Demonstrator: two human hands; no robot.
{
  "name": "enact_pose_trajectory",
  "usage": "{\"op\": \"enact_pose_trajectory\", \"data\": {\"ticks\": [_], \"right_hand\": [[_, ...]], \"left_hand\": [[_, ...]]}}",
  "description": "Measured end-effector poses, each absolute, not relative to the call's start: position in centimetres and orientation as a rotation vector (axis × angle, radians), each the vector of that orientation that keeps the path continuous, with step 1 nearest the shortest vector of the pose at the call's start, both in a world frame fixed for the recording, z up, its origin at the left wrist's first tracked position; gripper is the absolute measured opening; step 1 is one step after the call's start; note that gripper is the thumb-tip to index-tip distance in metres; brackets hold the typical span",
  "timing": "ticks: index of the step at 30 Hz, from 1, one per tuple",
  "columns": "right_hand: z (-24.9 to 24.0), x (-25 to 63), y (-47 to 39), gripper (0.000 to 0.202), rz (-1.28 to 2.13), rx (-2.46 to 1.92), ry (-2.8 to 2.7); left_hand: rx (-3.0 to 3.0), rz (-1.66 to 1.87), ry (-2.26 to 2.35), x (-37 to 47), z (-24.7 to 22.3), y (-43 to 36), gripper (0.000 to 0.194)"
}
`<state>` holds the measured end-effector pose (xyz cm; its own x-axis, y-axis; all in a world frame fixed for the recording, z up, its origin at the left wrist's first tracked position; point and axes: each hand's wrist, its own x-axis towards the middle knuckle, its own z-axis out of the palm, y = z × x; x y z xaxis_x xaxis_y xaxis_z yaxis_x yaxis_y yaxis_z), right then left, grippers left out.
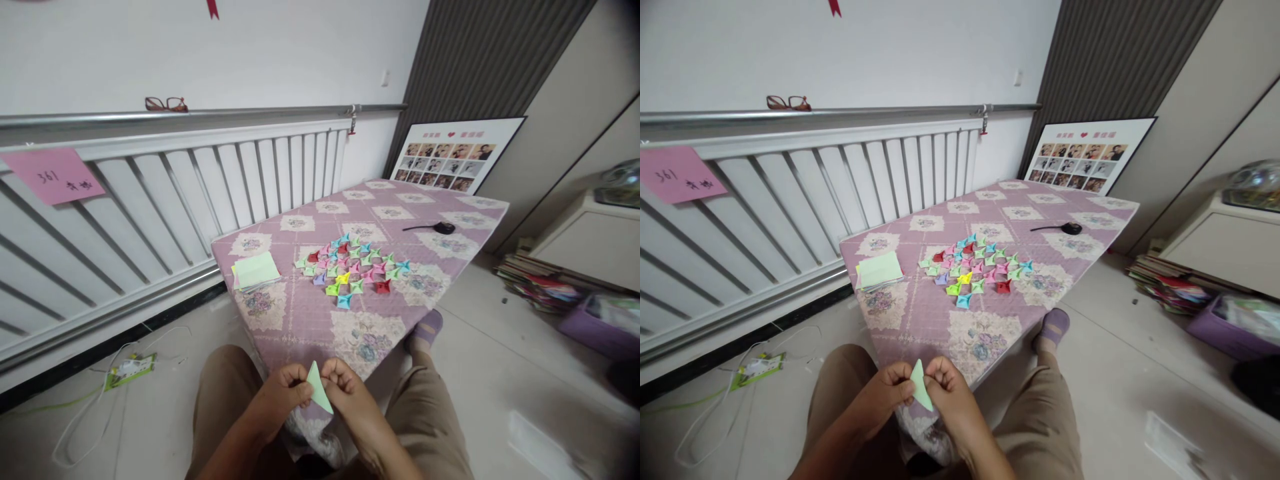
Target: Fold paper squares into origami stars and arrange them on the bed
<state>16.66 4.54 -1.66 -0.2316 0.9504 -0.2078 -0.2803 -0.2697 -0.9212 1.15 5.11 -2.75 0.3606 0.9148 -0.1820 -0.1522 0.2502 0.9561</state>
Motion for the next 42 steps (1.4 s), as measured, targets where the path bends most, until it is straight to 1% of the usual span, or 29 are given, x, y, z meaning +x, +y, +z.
{"op": "enact_pose_trajectory", "data": {"ticks": [4,10,14,18,21,23,26,28,31,34,37,42], "right_hand": [[-1.1,17.1,4.7,0.028,1.560,-1.051,-1.189],[-0.3,17.7,4.5,0.023,1.457,-1.095,-1.367],[0.8,18.2,4.3,0.017,1.305,-1.117,-1.655],[1.6,18.4,4.1,0.016,1.176,-1.061,-1.879],[1.3,18.4,4.1,0.010,1.090,-1.066,-1.919],[0.9,18.5,4.2,0.006,1.068,-1.085,-1.915],[0.7,18.8,4.3,0.007,1.103,-1.098,-1.904],[0.9,19.0,4.3,0.009,1.166,-1.097,-1.881],[1.0,19.3,4.3,0.012,1.262,-1.110,-1.791],[0.8,19.5,4.5,0.021,1.308,-1.133,-1.696],[0.4,19.4,4.6,0.029,1.311,-1.168,-1.628],[-0.6,18.5,4.8,0.031,1.258,-1.259,-1.465]], "left_hand": [[0.952,0.918,0.843,1.5,-2.6,5.1,0.023],[0.775,0.958,0.736,1.9,-1.9,5.1,0.032],[0.663,0.988,0.674,1.7,-2.0,5.1,0.039],[0.627,0.983,0.672,1.7,-2.3,5.1,0.045],[0.728,0.965,0.703,1.6,-2.5,5.1,0.047],[0.906,0.939,0.748,1.4,-2.5,5.0,0.050],[1.243,0.871,0.821,0.7,-2.1,4.9,0.055],[1.415,0.843,0.872,0.4,-1.4,4.9,0.051],[1.578,0.826,0.943,0.2,-0.4,4.9,0.033],[1.535,0.818,0.955,0.5,0.2,5.0,0.020],[1.367,0.797,0.956,1.0,0.2,5.0,0.017],[1.256,0.848,1.035,2.1,-0.5,5.0,0.014]]}}
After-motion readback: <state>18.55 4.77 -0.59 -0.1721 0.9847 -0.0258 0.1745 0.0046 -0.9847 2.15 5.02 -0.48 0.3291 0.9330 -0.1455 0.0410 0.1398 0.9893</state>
